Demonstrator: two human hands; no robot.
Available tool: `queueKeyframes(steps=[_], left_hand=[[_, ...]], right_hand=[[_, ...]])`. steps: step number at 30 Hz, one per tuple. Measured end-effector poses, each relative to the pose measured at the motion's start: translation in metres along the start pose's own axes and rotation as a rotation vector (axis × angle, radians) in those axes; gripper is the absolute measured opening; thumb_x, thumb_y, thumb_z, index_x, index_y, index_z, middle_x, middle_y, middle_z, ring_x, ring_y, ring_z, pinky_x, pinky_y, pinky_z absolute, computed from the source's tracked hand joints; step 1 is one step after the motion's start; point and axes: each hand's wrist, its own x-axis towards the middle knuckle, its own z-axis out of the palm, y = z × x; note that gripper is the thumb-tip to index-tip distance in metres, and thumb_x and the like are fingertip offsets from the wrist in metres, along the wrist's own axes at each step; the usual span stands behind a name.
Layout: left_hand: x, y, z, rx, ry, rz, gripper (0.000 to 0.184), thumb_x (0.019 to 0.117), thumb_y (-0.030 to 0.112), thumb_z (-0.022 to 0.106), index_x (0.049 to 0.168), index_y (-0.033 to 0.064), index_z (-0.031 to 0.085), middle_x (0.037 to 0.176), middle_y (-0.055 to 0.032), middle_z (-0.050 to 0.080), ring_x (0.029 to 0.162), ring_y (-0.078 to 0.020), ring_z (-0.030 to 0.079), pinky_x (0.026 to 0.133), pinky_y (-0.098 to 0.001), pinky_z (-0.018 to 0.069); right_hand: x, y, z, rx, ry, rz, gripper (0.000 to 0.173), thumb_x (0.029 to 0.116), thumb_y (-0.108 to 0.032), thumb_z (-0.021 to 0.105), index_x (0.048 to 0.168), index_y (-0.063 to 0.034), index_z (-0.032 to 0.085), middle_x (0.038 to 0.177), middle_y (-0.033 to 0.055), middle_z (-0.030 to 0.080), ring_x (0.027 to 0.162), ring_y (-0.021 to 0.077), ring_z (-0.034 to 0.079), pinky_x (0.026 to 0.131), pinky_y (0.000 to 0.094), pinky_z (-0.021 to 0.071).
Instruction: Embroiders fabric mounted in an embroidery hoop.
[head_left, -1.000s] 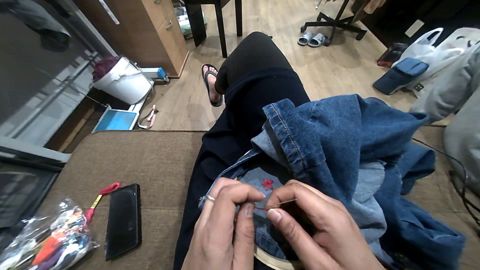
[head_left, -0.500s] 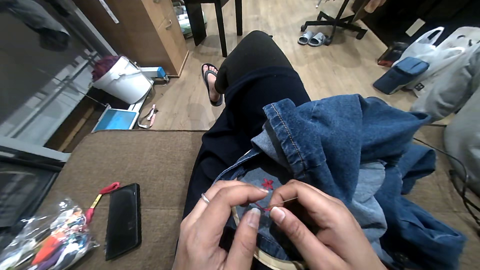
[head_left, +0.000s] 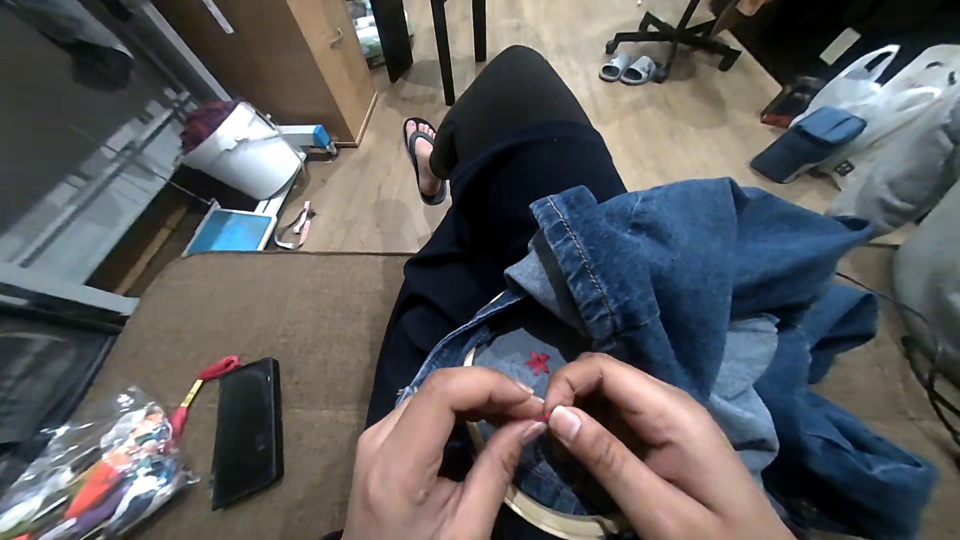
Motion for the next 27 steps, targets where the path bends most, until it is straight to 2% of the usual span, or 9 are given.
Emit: queueKeyframes(steps=[4, 6, 9, 11, 13, 16, 17, 20, 27], left_hand=[[-0.001, -0.001, 0.002, -0.024, 0.041, 0.01, 0.02, 0.0975, 0.017, 0.071, 0.11, 0.013, 0.056, 0.096, 0.004, 0.075, 0.087, -0.0044, 0.073, 0.079, -0.0187, 0.062], [-0.001, -0.002, 0.003, -0.061, 0.055, 0.003, 0.02, 0.0971, 0.016, 0.071, 0.11, 0.0144, 0.055, 0.095, 0.0044, 0.076, 0.086, -0.0055, 0.074, 0.079, -0.0194, 0.0622], [0.0, 0.0, 0.003, -0.102, 0.064, -0.022, 0.024, 0.0959, 0.014, 0.072, 0.111, 0.016, 0.054, 0.095, 0.0046, 0.075, 0.084, -0.0062, 0.073, 0.078, -0.0202, 0.0625], [0.001, 0.002, 0.003, -0.126, 0.056, -0.054, 0.026, 0.095, 0.013, 0.073, 0.111, 0.0161, 0.053, 0.094, 0.004, 0.075, 0.084, -0.007, 0.073, 0.077, -0.0208, 0.0628], [0.001, 0.003, 0.003, -0.158, 0.043, -0.084, 0.026, 0.0946, 0.013, 0.073, 0.111, 0.0165, 0.053, 0.093, 0.004, 0.075, 0.083, -0.0074, 0.074, 0.076, -0.0211, 0.0628], [0.003, 0.006, 0.002, -0.219, 0.018, -0.138, 0.026, 0.0944, 0.013, 0.073, 0.111, 0.018, 0.053, 0.093, 0.005, 0.074, 0.084, -0.0059, 0.073, 0.077, -0.0206, 0.062], [0.003, 0.006, 0.002, -0.23, 0.014, -0.152, 0.026, 0.0943, 0.014, 0.074, 0.11, 0.0184, 0.053, 0.092, 0.005, 0.074, 0.084, -0.0058, 0.073, 0.077, -0.0204, 0.0619], [0.003, 0.004, 0.0, -0.27, -0.005, -0.17, 0.027, 0.094, 0.013, 0.074, 0.109, 0.0178, 0.053, 0.093, 0.0037, 0.074, 0.084, -0.007, 0.073, 0.078, -0.0207, 0.0617], [0.004, 0.0, 0.0, -0.288, -0.005, -0.114, 0.023, 0.0933, 0.014, 0.074, 0.11, 0.0168, 0.058, 0.093, 0.0034, 0.075, 0.083, -0.0073, 0.074, 0.077, -0.0199, 0.0625]], right_hand=[[-0.002, -0.001, 0.0, 0.001, 0.017, 0.005, 0.018, 0.106, -0.017, 0.055, 0.105, -0.0019, 0.065, 0.096, 0.0026, 0.069, 0.084, 0.0028, 0.068, 0.074, 0.0191, 0.0602], [-0.003, 0.0, 0.001, 0.026, 0.035, 0.003, 0.016, 0.104, -0.016, 0.059, 0.112, -0.0027, 0.062, 0.099, 0.0029, 0.07, 0.087, 0.005, 0.07, 0.076, 0.0217, 0.062], [-0.005, 0.006, 0.004, 0.009, 0.076, -0.054, 0.035, 0.0983, -0.015, 0.067, 0.128, -0.0092, 0.05, 0.107, 0.0021, 0.071, 0.09, 0.0091, 0.072, 0.076, 0.025, 0.0636], [-0.006, 0.01, 0.008, -0.109, 0.135, -0.145, 0.044, 0.0957, -0.015, 0.072, 0.132, -0.0138, 0.048, 0.111, 0.0014, 0.068, 0.09, 0.0092, 0.071, 0.074, 0.0249, 0.0637], [-0.004, 0.012, 0.011, -0.231, 0.194, -0.253, 0.039, 0.0946, -0.015, 0.073, 0.127, -0.0146, 0.052, 0.112, 0.0016, 0.065, 0.089, 0.0071, 0.069, 0.074, 0.0231, 0.0637], [-0.003, 0.008, 0.011, -0.387, 0.237, -0.348, 0.01, 0.0972, -0.014, 0.07, 0.103, -0.0092, 0.064, 0.105, 0.0028, 0.065, 0.093, 0.003, 0.067, 0.078, 0.0154, 0.0597], [-0.003, 0.007, 0.01, -0.409, 0.241, -0.352, 0.006, 0.0986, -0.014, 0.069, 0.099, -0.0081, 0.067, 0.101, 0.0025, 0.066, 0.092, 0.0025, 0.066, 0.078, 0.0139, 0.058], [-0.004, 0.007, 0.007, -0.342, 0.225, -0.304, 0.009, 0.101, -0.015, 0.066, 0.098, -0.0077, 0.069, 0.096, 0.0003, 0.069, 0.089, 0.0019, 0.068, 0.076, 0.0144, 0.0594], [0.0, 0.008, -0.001, -0.146, 0.109, -0.131, 0.012, 0.1029, -0.021, 0.061, 0.097, -0.0118, 0.066, 0.086, -0.0061, 0.065, 0.074, -0.0003, 0.064, 0.065, 0.0156, 0.0576]])
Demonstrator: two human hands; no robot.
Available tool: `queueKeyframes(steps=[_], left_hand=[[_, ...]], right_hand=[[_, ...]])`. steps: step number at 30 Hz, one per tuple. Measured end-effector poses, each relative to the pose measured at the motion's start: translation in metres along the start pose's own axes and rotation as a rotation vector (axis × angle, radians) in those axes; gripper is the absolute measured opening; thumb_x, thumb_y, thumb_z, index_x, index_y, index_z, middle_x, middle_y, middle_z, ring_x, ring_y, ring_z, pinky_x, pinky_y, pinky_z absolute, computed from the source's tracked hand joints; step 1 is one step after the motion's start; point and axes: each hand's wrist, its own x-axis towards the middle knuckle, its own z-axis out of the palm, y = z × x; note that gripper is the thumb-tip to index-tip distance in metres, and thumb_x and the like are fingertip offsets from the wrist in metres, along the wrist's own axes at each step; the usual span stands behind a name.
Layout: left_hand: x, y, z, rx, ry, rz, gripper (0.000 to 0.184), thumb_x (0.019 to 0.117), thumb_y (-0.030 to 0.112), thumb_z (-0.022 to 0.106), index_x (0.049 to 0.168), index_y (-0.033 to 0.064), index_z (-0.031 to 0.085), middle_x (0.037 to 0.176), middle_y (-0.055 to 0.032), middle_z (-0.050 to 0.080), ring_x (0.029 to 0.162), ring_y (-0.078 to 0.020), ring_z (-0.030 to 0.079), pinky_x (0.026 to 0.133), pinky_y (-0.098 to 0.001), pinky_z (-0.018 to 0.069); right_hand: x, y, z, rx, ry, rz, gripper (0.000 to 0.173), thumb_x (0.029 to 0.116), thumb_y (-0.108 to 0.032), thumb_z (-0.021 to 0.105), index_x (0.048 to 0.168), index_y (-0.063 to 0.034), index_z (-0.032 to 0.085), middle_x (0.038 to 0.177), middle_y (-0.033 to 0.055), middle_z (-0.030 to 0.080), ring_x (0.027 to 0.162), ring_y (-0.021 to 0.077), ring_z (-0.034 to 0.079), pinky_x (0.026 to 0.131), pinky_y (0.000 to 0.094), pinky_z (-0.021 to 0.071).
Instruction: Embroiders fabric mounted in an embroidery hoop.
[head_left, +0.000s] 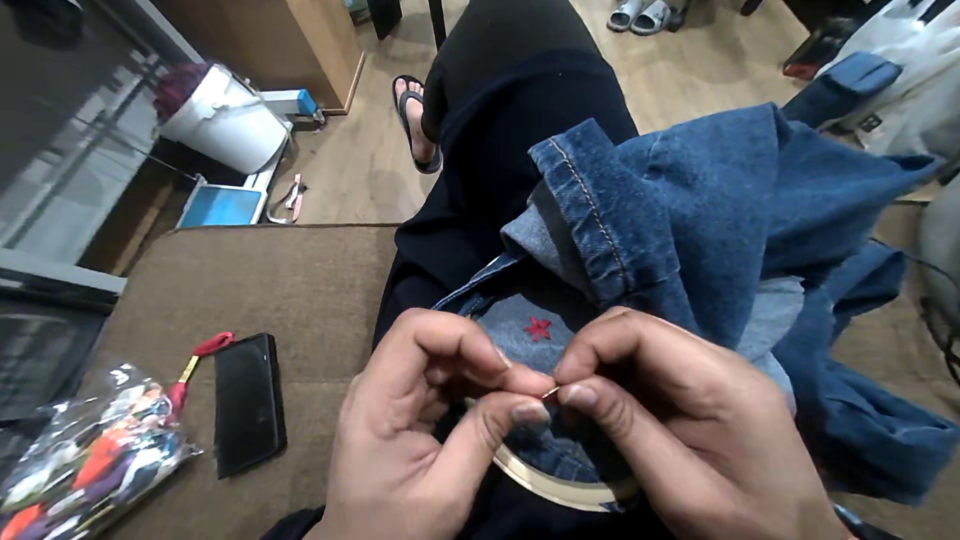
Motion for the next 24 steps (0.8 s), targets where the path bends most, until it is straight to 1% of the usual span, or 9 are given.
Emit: queueKeyframes(steps=[3, 7, 14, 17, 21, 24], left_hand=[[0.0001, -0.0014, -0.0002, 0.026, 0.011, 0.028, 0.022, 0.0936, 0.014, 0.074, 0.109, 0.017, 0.059, 0.094, 0.0033, 0.076, 0.082, -0.0076, 0.074, 0.075, -0.0193, 0.0624], [-0.0006, -0.003, -0.0018, 0.074, 0.006, 0.063, 0.018, 0.0958, 0.014, 0.072, 0.109, 0.0165, 0.06, 0.096, 0.0038, 0.076, 0.084, -0.0074, 0.074, 0.075, -0.0189, 0.0625], [-0.0009, -0.0033, -0.0007, 0.08, 0.013, 0.068, 0.017, 0.097, 0.014, 0.07, 0.109, 0.0163, 0.059, 0.097, 0.004, 0.075, 0.084, -0.0071, 0.074, 0.075, -0.0183, 0.0622], [-0.0003, -0.0033, -0.0011, 0.103, 0.01, 0.069, 0.015, 0.098, 0.014, 0.069, 0.109, 0.0171, 0.058, 0.098, 0.0053, 0.074, 0.085, -0.0053, 0.073, 0.075, -0.0169, 0.0615], [0.0002, -0.0046, -0.0018, 0.146, -0.001, 0.091, 0.012, 0.099, 0.016, 0.068, 0.104, 0.0178, 0.057, 0.097, 0.0064, 0.073, 0.085, -0.0035, 0.071, 0.073, -0.0153, 0.06], [0.0006, -0.0054, -0.002, 0.163, -0.006, 0.113, 0.014, 0.0994, 0.018, 0.068, 0.101, 0.0176, 0.054, 0.096, 0.0063, 0.072, 0.084, -0.0029, 0.071, 0.071, -0.0149, 0.0591]], right_hand=[[0.001, -0.0009, -0.0011, 0.082, -0.035, 0.069, 0.01, 0.1032, -0.021, 0.06, 0.099, -0.012, 0.065, 0.085, -0.0058, 0.066, 0.072, 0.0013, 0.065, 0.064, 0.0174, 0.0591], [0.0023, -0.0014, -0.001, 0.171, -0.041, 0.125, 0.009, 0.1029, -0.017, 0.06, 0.1, -0.0114, 0.065, 0.085, -0.0034, 0.069, 0.071, 0.0052, 0.069, 0.062, 0.0206, 0.0619], [0.0031, -0.0008, -0.0006, 0.193, -0.046, 0.129, 0.008, 0.1031, -0.016, 0.059, 0.1, -0.011, 0.065, 0.086, -0.0024, 0.069, 0.072, 0.0066, 0.069, 0.062, 0.0213, 0.0627], [0.0029, -0.0012, -0.0007, 0.194, -0.05, 0.132, 0.009, 0.103, -0.016, 0.059, 0.1, -0.0111, 0.065, 0.086, -0.0026, 0.069, 0.072, 0.0063, 0.069, 0.063, 0.021, 0.0625], [0.0029, -0.0014, -0.0009, 0.189, -0.051, 0.131, 0.009, 0.103, -0.016, 0.059, 0.099, -0.0114, 0.065, 0.087, -0.003, 0.07, 0.072, 0.0061, 0.069, 0.063, 0.0209, 0.0627], [0.0026, -0.0012, -0.0015, 0.193, -0.058, 0.137, 0.009, 0.1028, -0.017, 0.06, 0.098, -0.0114, 0.066, 0.086, -0.0029, 0.07, 0.072, 0.0065, 0.07, 0.063, 0.0214, 0.0629]])
